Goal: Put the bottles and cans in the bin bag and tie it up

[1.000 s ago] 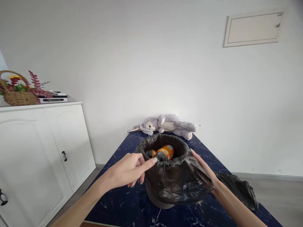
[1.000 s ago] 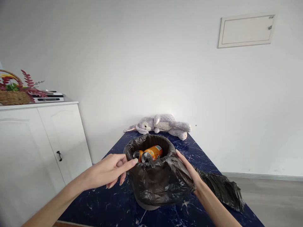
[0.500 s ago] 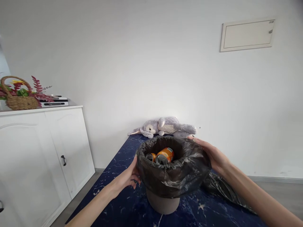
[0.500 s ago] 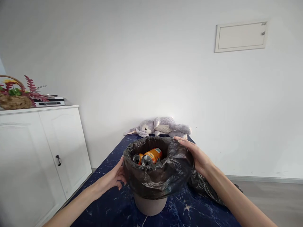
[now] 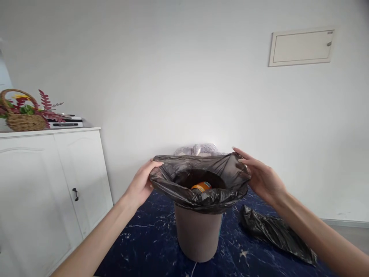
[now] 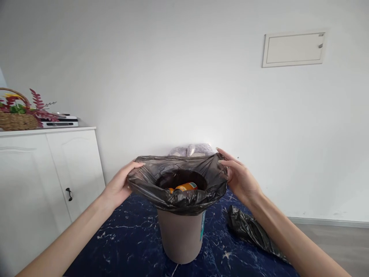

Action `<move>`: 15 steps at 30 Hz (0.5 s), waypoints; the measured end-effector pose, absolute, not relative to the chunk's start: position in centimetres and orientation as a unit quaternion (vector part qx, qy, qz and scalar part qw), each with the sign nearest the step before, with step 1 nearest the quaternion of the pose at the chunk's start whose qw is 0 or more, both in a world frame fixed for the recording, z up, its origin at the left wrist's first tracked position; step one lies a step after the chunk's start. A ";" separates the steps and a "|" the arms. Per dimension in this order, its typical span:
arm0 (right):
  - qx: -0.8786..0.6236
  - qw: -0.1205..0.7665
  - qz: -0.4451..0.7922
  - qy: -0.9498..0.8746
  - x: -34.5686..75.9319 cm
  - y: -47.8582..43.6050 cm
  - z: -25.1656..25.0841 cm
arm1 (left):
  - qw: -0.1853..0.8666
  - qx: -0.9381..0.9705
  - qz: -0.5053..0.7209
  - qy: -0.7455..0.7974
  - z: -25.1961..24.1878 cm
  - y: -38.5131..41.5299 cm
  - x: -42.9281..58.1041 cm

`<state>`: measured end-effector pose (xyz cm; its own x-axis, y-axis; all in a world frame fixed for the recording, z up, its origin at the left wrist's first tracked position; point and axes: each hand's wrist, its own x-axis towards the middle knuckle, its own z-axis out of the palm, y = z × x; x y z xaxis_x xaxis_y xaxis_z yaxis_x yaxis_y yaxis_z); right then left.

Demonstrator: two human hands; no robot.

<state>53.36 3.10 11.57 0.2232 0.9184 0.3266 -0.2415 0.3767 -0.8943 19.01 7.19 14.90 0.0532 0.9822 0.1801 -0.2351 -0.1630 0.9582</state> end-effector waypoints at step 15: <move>-0.464 0.731 0.381 -0.326 54.8 -7.7 3.7 | 0.360 0.520 0.608 0.480 12.5 2.2 12.7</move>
